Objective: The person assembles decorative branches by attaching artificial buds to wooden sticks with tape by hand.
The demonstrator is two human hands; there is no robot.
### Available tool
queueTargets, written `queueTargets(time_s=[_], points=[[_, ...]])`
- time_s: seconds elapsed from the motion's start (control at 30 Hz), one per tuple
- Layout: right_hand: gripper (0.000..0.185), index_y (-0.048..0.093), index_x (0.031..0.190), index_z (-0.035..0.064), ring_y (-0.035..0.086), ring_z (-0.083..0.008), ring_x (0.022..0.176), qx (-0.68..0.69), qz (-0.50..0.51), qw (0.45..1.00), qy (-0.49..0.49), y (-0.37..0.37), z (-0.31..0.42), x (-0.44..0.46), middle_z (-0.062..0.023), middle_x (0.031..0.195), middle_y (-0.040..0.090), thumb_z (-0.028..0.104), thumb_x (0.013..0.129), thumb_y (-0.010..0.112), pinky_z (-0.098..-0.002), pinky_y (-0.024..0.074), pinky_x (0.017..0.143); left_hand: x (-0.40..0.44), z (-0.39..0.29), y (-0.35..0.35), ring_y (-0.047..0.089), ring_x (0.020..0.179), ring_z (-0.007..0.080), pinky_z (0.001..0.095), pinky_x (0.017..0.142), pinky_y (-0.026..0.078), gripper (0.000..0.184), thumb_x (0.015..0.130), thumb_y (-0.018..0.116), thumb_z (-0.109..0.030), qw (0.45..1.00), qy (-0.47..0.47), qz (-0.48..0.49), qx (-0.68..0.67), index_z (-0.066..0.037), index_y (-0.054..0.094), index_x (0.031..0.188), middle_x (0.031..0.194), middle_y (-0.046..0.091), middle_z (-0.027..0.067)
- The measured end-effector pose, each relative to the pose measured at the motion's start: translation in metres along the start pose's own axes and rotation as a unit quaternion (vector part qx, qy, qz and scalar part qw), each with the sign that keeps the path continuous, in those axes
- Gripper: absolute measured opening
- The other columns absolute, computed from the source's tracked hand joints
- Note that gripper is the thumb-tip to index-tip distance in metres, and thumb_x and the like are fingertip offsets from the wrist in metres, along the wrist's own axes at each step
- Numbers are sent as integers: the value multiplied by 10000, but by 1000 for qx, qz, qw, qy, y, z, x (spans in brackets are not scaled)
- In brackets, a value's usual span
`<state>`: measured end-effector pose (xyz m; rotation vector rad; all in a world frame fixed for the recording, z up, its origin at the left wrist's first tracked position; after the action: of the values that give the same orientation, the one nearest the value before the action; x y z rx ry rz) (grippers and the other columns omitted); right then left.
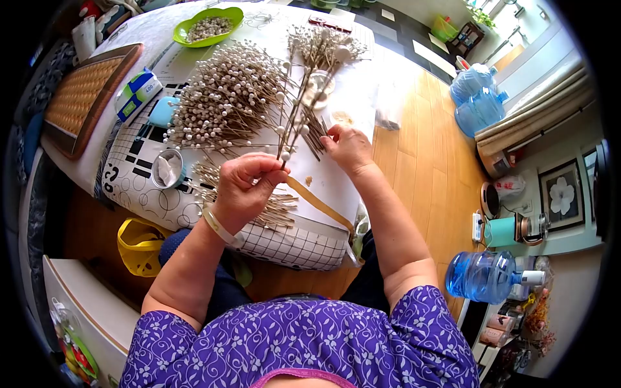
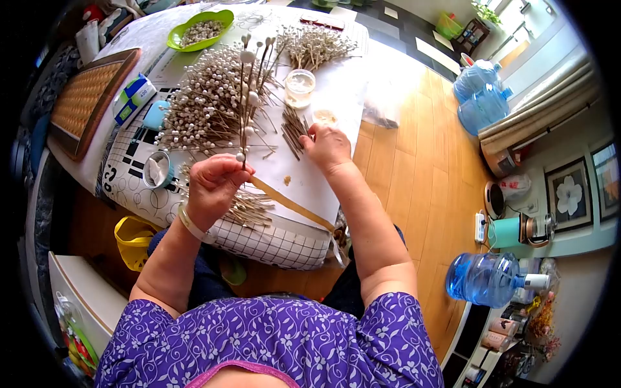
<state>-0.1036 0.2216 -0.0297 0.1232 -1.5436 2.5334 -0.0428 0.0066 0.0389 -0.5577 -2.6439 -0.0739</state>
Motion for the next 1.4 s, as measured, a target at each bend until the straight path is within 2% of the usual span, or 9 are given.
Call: queueTargets(time_s=[0.3,0.43,0.5,0.7,0.8,1.0,1.13,1.3,1.4], points=[[133,604,771,67,610,-307,731,-81,-49,995,-30,-1,16,6,-160,765,622,163,766,512,-398,477,654,2,-30,-5,617,678,172,254,605,504,87,685,677,52,978,112,-44,170,12,622,739,746,634,103],[95,596,766,103,599,-281,743,-62,-101,993,-20,-2,1,8,-103,741,621,145,763,510,-369,470,665,1,-36,-6,624,678,187,260,607,505,96,686,677,43,971,136,-44,189,-1,623,752,745,636,103],[62,555,723,98,589,-281,681,-29,-135,983,-123,-11,16,6,-106,675,588,126,765,520,-364,466,614,2,-37,-7,626,678,195,264,609,505,100,686,674,42,968,147,-45,197,-6,623,757,747,637,104],[47,544,777,45,563,-321,625,45,-214,959,-183,-30,32,-4,-157,649,561,81,806,538,-374,445,563,0,-35,-6,624,699,242,301,618,500,95,690,670,-15,963,148,-45,222,-37,620,768,754,637,97],[55,579,806,22,568,-334,654,145,-192,957,-159,-47,18,15,-171,705,586,36,789,528,-370,455,589,-6,-31,10,628,712,235,292,626,502,130,673,653,28,968,167,10,186,-38,628,782,770,639,104],[45,605,776,29,617,-228,587,109,-99,983,-112,-76,21,46,-155,644,604,61,763,576,-305,470,543,-7,-31,17,628,719,234,306,622,503,114,687,652,-10,965,171,34,197,-55,621,786,783,638,89],[111,606,741,18,595,-218,519,147,-21,986,-71,-36,5,45,-131,595,600,124,756,576,-311,469,516,-12,-34,30,618,684,243,312,598,496,106,682,662,-19,970,170,64,163,-50,607,768,762,629,85],[150,616,762,9,605,-185,572,75,-1,997,-25,-14,10,27,-124,641,621,156,754,586,-287,475,563,-18,-27,41,600,647,247,313,571,486,93,697,645,-11,971,167,93,145,-42,597,770,737,611,88],[199,619,803,19,615,-216,629,152,32,988,-22,2,-8,33,-151,694,620,214,783,582,-312,476,595,-18,-26,43,601,646,246,312,569,488,87,701,641,-15,970,163,101,147,-42,593,768,737,610,87]])
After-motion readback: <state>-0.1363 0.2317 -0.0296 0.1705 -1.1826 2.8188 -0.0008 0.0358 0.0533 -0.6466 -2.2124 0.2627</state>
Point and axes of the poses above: each hand's wrist, its own x-axis towards the middle knuckle, its own y-axis out of the palm, z = x × y, the point moved 7 cm from there along x, towards the middle knuckle
